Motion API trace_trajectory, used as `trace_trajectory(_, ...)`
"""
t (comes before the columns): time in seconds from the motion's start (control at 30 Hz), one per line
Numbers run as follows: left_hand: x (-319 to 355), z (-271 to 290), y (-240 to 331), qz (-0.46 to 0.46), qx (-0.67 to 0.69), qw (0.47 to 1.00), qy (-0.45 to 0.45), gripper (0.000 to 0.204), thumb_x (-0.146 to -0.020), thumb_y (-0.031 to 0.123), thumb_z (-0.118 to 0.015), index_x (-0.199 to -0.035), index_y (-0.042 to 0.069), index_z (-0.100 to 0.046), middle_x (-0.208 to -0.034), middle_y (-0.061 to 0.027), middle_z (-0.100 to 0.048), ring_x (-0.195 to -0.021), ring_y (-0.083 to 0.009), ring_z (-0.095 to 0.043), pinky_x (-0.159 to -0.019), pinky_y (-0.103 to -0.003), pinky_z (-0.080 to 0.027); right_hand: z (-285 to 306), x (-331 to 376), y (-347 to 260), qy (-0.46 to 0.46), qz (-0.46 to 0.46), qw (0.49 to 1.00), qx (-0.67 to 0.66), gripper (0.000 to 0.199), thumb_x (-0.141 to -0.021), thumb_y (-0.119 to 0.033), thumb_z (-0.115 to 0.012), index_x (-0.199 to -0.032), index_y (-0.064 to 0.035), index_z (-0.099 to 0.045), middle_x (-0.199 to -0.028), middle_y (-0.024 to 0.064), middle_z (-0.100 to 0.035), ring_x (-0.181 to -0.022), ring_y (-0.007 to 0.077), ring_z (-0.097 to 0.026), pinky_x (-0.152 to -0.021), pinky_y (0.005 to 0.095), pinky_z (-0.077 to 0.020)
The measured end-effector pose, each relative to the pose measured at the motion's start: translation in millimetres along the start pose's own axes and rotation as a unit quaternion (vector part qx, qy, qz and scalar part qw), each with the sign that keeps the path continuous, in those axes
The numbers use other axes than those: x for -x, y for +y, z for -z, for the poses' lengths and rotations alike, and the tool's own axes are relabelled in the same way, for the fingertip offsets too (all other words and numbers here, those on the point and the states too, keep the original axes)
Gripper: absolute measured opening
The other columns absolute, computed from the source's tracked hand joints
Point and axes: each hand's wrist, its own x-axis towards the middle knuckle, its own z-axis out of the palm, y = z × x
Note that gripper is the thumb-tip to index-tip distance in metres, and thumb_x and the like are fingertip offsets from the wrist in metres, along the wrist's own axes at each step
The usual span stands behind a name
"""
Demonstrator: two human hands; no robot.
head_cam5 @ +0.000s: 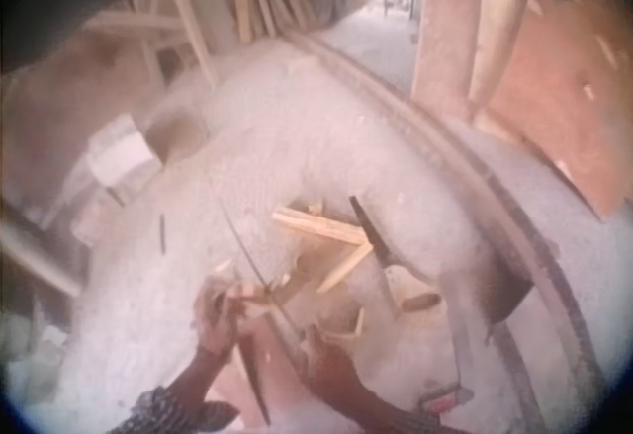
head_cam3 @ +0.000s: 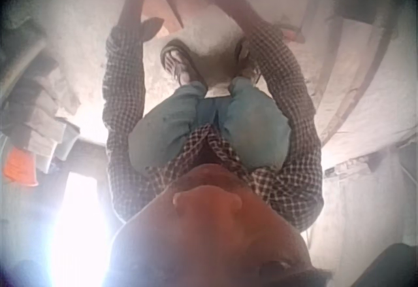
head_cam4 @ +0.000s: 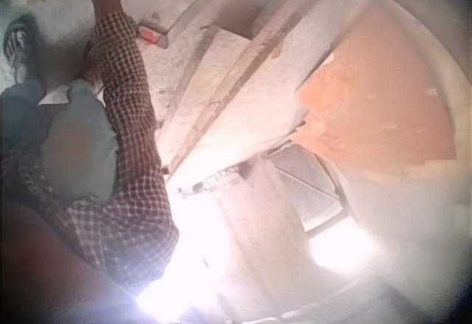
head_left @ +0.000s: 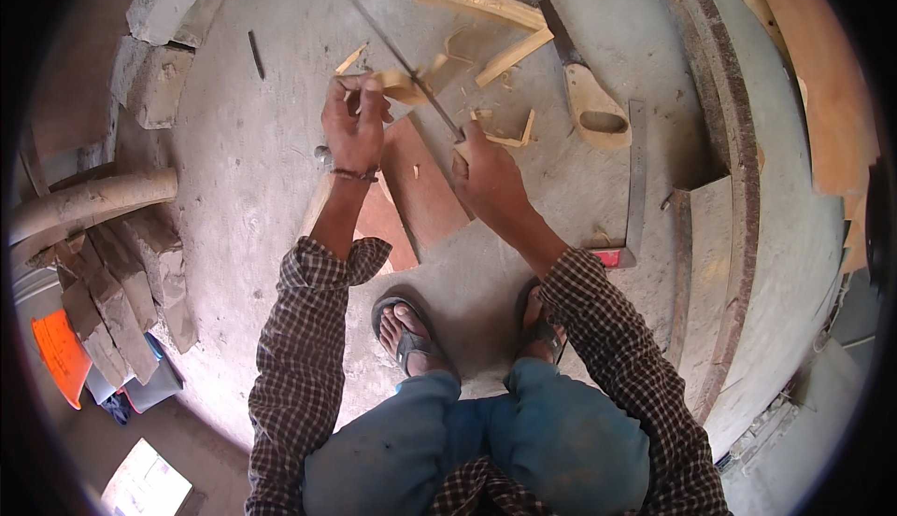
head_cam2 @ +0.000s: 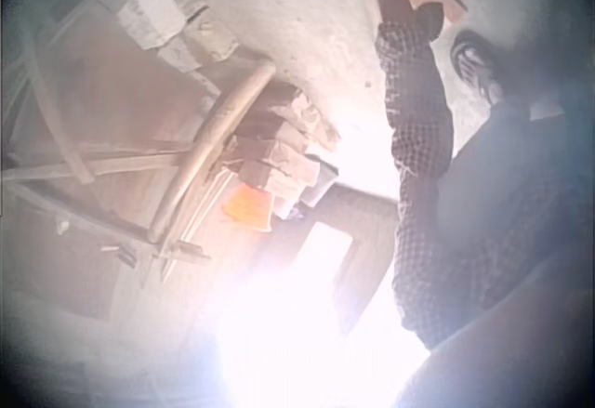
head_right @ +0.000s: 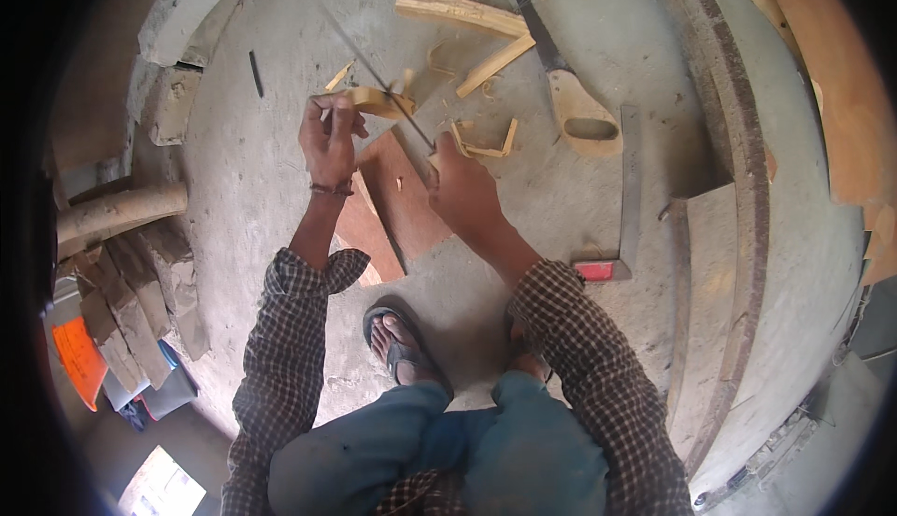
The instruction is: The person sits on the floor and uses a file to shape a small wooden block. They then pick up a rectangular wooden piece and fit the shaped block into a groove. Finally, they use a hammer to tap the pieces together to secure the assembly.
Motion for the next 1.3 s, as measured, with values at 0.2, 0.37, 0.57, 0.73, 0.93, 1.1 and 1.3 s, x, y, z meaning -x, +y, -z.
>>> trace_trajectory(0.2,-11.7,12.1,-3.6,-0.016,-0.028,0.999,-0.021,0.018,-0.104,0.019,-0.065,-0.104,0.002,-0.057,-0.086,-0.0068,-0.067,-0.069,-0.0107,-0.064,-0.058,-0.027,-0.056,7.4,-12.2,2.5,-0.015,0.013,0.999,-0.044,0.039,-0.098,-0.018,-0.063,-0.126,0.0032,-0.048,-0.094,0.0304,-0.068,-0.090,0.0477,-0.069,-0.077,0.0524,-0.0539)
trace_trajectory(0.37,-0.5,8.8,-1.8,-0.002,-0.030,0.999,-0.012,0.012,-0.106,0.015,-0.061,-0.106,0.004,-0.058,-0.090,-0.0069,-0.067,-0.072,-0.0111,-0.065,-0.059,-0.027,-0.057,8.8,4.0,-19.4,0.031,0.017,0.998,-0.047,0.041,-0.097,-0.017,-0.063,-0.127,0.0046,-0.046,-0.096,0.0303,-0.068,-0.090,0.0468,-0.069,-0.078,0.0543,-0.0532)
trace_trajectory(0.57,-5.7,10.3,0.3,-0.003,-0.028,0.998,-0.057,0.011,-0.106,0.015,-0.061,-0.109,0.004,-0.059,-0.094,-0.0060,-0.066,-0.069,-0.0100,-0.064,-0.058,-0.027,-0.057,3.0,0.7,20.4,-0.087,-0.075,0.993,0.015,0.041,-0.096,-0.016,-0.062,-0.128,0.0052,-0.046,-0.103,0.0301,-0.068,-0.091,0.0470,-0.069,-0.082,0.0531,-0.0545)
trace_trajectory(0.73,-12.8,8.1,1.9,-0.002,-0.041,0.998,-0.051,0.013,-0.105,0.016,-0.062,-0.111,0.004,-0.060,-0.093,-0.0066,-0.066,-0.066,-0.0095,-0.063,-0.056,-0.026,-0.055,15.9,-1.9,0.0,-0.034,-0.006,0.998,-0.053,0.043,-0.096,-0.016,-0.063,-0.129,0.0047,-0.046,-0.104,0.0307,-0.068,-0.094,0.0483,-0.069,-0.083,0.0541,-0.0542)
trace_trajectory(0.93,-11.7,-0.5,2.4,-0.008,-0.047,0.998,-0.031,0.010,-0.105,0.014,-0.062,-0.109,0.004,-0.059,-0.084,-0.0065,-0.067,-0.063,-0.0092,-0.062,-0.053,-0.025,-0.052,-0.8,10.3,13.9,-0.100,-0.152,0.983,-0.023,0.044,-0.094,-0.016,-0.064,-0.129,0.0029,-0.047,-0.098,0.0333,-0.068,-0.093,0.0516,-0.068,-0.083,0.0551,-0.0544)
trace_trajectory(1.1,-16.3,4.6,2.8,-0.018,-0.043,0.998,-0.041,0.011,-0.105,0.015,-0.061,-0.106,0.005,-0.057,-0.078,-0.0061,-0.066,-0.060,-0.0086,-0.061,-0.052,-0.024,-0.051,10.2,4.5,22.8,-0.085,-0.101,0.991,0.008,0.043,-0.094,-0.016,-0.064,-0.129,0.0012,-0.047,-0.090,0.0322,-0.068,-0.091,0.0519,-0.068,-0.082,0.0557,-0.0543)
trace_trajectory(1.3,-14.5,6.4,2.3,-0.001,-0.069,0.997,-0.031,0.014,-0.103,0.015,-0.065,-0.104,0.004,-0.056,-0.083,-0.0043,-0.065,-0.065,-0.0078,-0.060,-0.051,-0.024,-0.051,22.8,15.2,-20.3,0.046,0.020,0.996,-0.068,0.041,-0.097,-0.017,-0.062,-0.129,0.0010,-0.045,-0.094,0.0287,-0.069,-0.086,0.0501,-0.067,-0.080,0.0559,-0.0534)
